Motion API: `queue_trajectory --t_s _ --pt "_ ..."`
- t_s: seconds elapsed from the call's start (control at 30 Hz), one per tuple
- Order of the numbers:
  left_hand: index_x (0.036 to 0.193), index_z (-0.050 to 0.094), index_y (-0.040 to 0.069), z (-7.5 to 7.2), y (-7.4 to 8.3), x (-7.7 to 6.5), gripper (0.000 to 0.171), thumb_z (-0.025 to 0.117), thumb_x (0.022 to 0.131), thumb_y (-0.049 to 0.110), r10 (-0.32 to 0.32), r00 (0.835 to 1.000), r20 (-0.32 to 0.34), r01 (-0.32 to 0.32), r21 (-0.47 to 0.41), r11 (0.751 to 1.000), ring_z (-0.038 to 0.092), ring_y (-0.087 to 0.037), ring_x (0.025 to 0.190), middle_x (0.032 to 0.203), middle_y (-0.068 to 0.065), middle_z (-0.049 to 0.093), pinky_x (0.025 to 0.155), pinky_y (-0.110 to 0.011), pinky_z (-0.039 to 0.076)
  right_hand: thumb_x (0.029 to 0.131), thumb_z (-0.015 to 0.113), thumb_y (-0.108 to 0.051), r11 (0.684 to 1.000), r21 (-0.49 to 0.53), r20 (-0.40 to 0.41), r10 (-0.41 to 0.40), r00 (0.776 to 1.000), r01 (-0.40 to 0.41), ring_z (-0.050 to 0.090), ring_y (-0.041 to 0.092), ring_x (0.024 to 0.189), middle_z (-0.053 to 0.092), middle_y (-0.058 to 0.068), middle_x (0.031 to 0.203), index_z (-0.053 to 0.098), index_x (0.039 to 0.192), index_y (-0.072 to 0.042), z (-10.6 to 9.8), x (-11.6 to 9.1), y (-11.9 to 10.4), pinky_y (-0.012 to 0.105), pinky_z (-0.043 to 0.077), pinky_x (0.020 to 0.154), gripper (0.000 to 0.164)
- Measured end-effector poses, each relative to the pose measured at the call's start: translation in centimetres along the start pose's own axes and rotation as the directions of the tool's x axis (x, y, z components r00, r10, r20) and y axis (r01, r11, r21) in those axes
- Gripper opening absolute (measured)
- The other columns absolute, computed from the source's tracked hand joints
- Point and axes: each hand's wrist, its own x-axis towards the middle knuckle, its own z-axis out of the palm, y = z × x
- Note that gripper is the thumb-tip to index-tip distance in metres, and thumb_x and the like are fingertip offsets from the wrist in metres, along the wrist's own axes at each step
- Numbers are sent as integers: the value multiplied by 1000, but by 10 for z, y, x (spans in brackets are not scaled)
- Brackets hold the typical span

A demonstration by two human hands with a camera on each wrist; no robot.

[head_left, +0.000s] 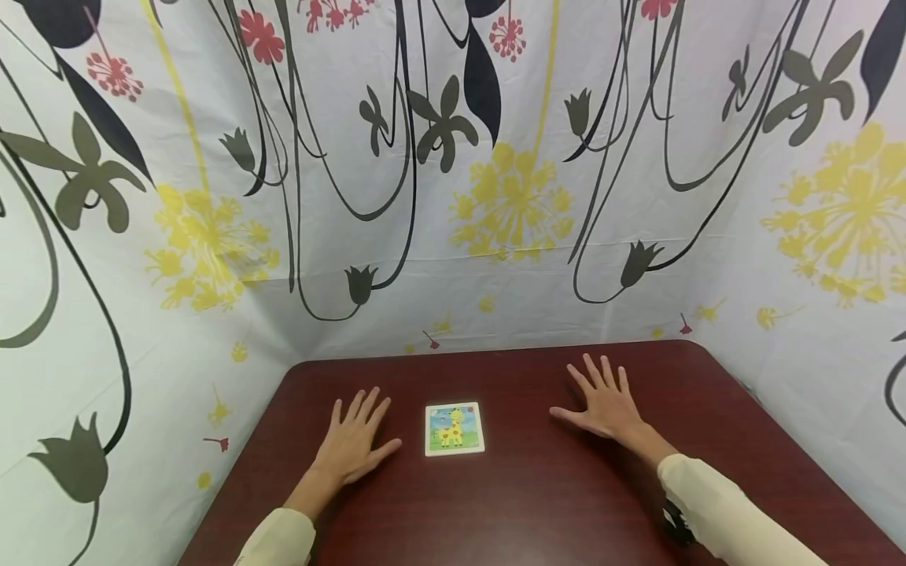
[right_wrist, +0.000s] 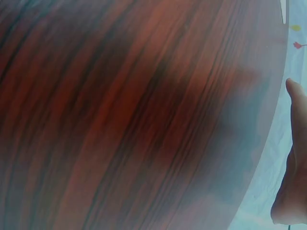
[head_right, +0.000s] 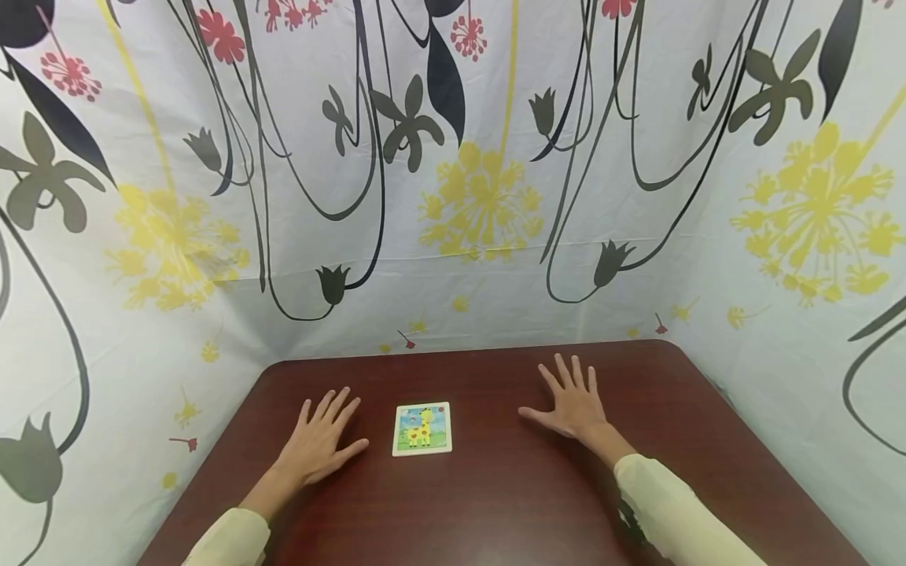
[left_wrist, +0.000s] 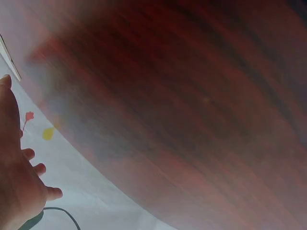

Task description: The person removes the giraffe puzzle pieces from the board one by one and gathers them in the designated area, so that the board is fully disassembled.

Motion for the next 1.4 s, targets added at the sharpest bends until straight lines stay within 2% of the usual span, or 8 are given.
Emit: queue_trajectory --t_s 0.23,0.43,0.6,0.8,0.9,1.03,1.2,1.4 --pt "157 46 13 0 9 4 77 55 99 64 17 998 58 -17 12 1000 35 -41 150 164 -16 37 116 -70 24 81 70 -75 1000 12 15 -6 1000 6 11 54 154 25 27 166 44 158 -10 8 4 -12 72 4 118 103" --pt "157 46 14 -2 17 8 73 56 101 60 32 994 104 -27 -46 999 34 -41 150 164 -15 37 116 -70 22 82 71 -73 1000 13 11 -23 1000 23 14 54 153 28 27 165 45 157 -10 9 7 -28 72 8 118 101" --pt "157 46 15 -1 23 11 71 54 102 59 43 991 128 -36 -52 998 34 -40 150 164 -14 38 117 -70 23 81 70 -74 999 14 11 -36 999 36 17 54 152 30 27 164 48 156 -10 13 9 -39 72 11 117 101" --pt "157 46 16 1 29 13 69 53 103 59 61 989 137 -55 -47 997 36 -38 149 163 -12 39 116 -69 26 82 68 -75 999 7 51 -38 998 38 15 53 153 27 25 166 45 157 -11 20 14 -47 72 10 118 101" --pt "156 47 16 1 31 14 69 54 103 59 69 988 140 -61 -60 996 38 -39 148 162 -13 41 115 -69 27 82 68 -76 997 31 26 -68 997 67 17 55 152 29 27 165 47 155 -9 25 15 -52 73 10 117 101" --pt "155 48 16 1 36 16 68 55 102 59 73 985 153 -59 -96 994 39 -40 147 160 -13 43 115 -69 27 82 70 -73 996 42 24 -82 996 81 18 55 152 31 27 164 49 154 -8 25 16 -64 73 12 117 100" --pt "155 48 16 1 41 19 69 56 102 59 83 980 179 -55 -153 987 38 -41 148 160 -14 44 115 -70 26 84 70 -70 996 49 72 -80 994 76 16 53 153 29 25 166 47 156 -10 22 18 -82 72 12 118 96" --pt "155 49 17 3 46 21 67 56 102 58 119 976 180 -83 -193 978 38 -42 148 160 -15 44 115 -70 26 86 69 -70 994 65 108 -97 989 90 13 51 155 26 23 167 46 157 -11 28 23 -99 71 10 119 95"
